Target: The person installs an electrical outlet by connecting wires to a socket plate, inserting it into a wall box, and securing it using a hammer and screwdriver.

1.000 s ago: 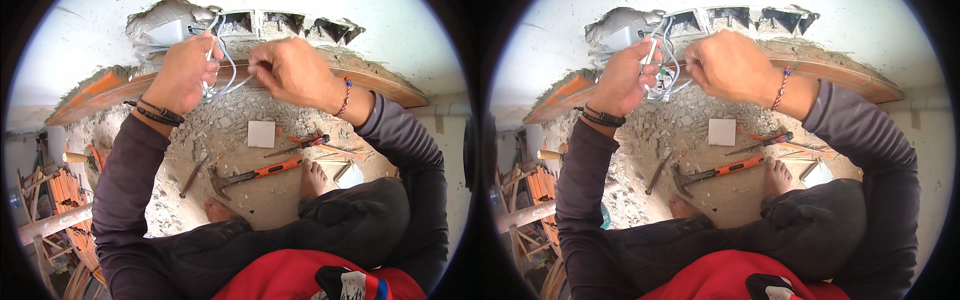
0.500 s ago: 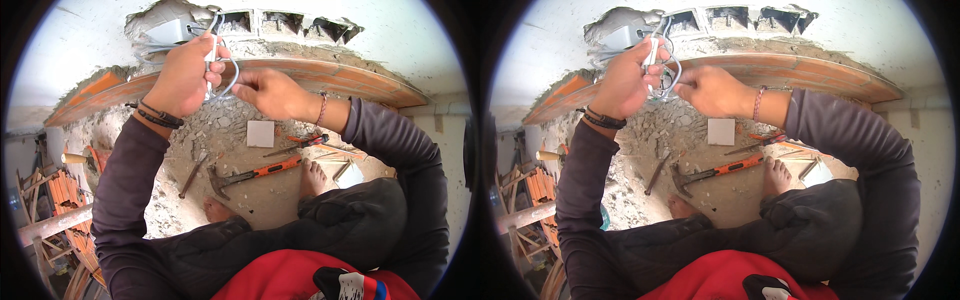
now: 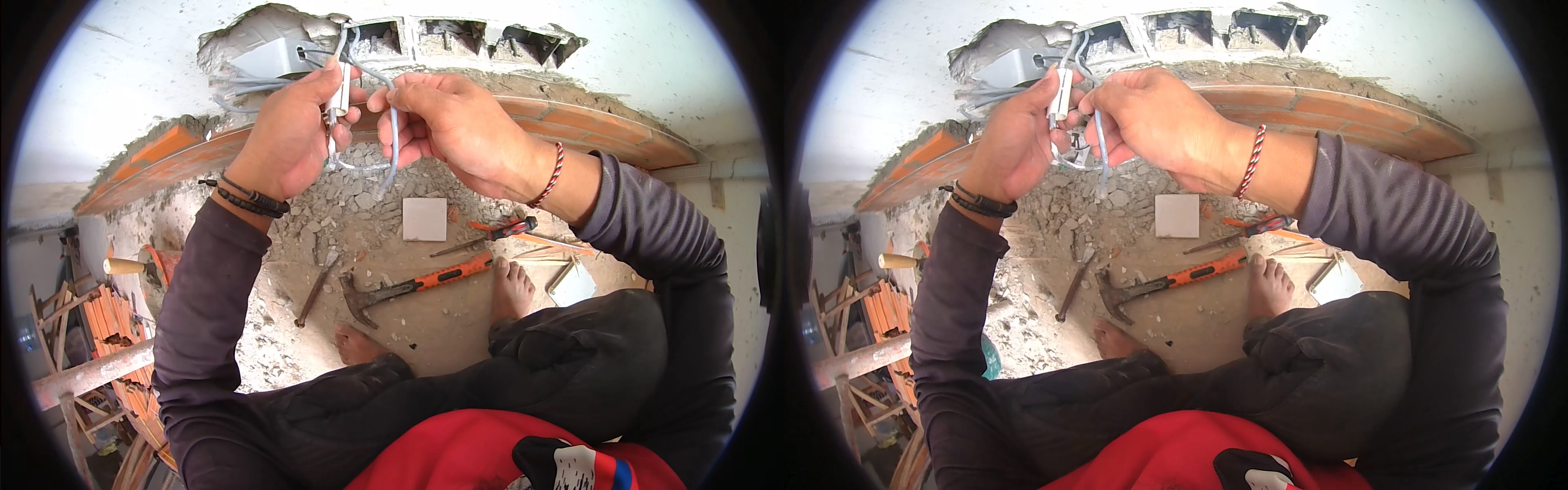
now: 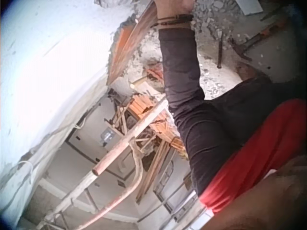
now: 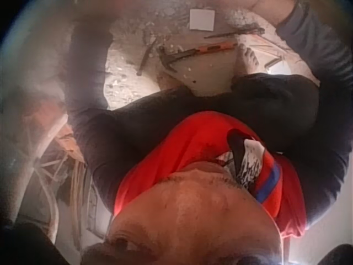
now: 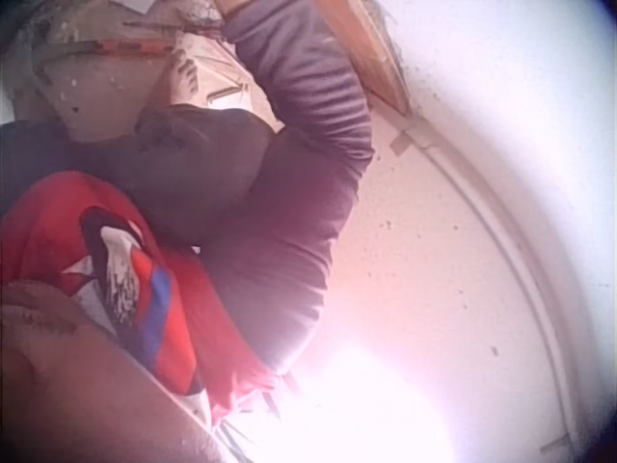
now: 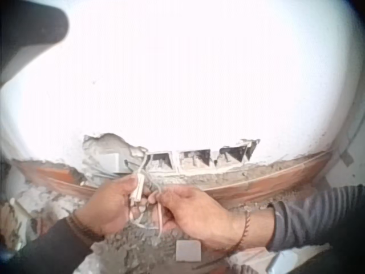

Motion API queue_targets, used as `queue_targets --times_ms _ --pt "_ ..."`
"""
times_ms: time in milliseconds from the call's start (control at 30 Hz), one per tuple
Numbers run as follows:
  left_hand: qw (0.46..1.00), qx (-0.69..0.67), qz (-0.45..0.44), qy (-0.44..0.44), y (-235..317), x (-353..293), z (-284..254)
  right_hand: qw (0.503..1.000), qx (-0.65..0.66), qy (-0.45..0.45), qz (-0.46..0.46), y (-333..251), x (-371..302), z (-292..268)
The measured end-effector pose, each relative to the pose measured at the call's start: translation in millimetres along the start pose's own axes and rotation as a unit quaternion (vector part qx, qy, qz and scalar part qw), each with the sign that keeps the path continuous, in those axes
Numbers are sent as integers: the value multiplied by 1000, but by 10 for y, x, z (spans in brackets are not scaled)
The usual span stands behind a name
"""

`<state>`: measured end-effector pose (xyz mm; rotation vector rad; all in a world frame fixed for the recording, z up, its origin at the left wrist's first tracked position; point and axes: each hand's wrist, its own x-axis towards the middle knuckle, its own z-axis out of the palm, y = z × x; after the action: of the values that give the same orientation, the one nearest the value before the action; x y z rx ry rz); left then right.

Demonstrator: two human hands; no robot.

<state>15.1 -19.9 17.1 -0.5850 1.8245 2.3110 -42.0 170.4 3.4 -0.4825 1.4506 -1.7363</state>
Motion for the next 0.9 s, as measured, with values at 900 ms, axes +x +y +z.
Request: queue_targets --times_ms 900 --pt "997 43 48 51 -249 60 270 836 -523 -79 -149 -130 -262 -267"
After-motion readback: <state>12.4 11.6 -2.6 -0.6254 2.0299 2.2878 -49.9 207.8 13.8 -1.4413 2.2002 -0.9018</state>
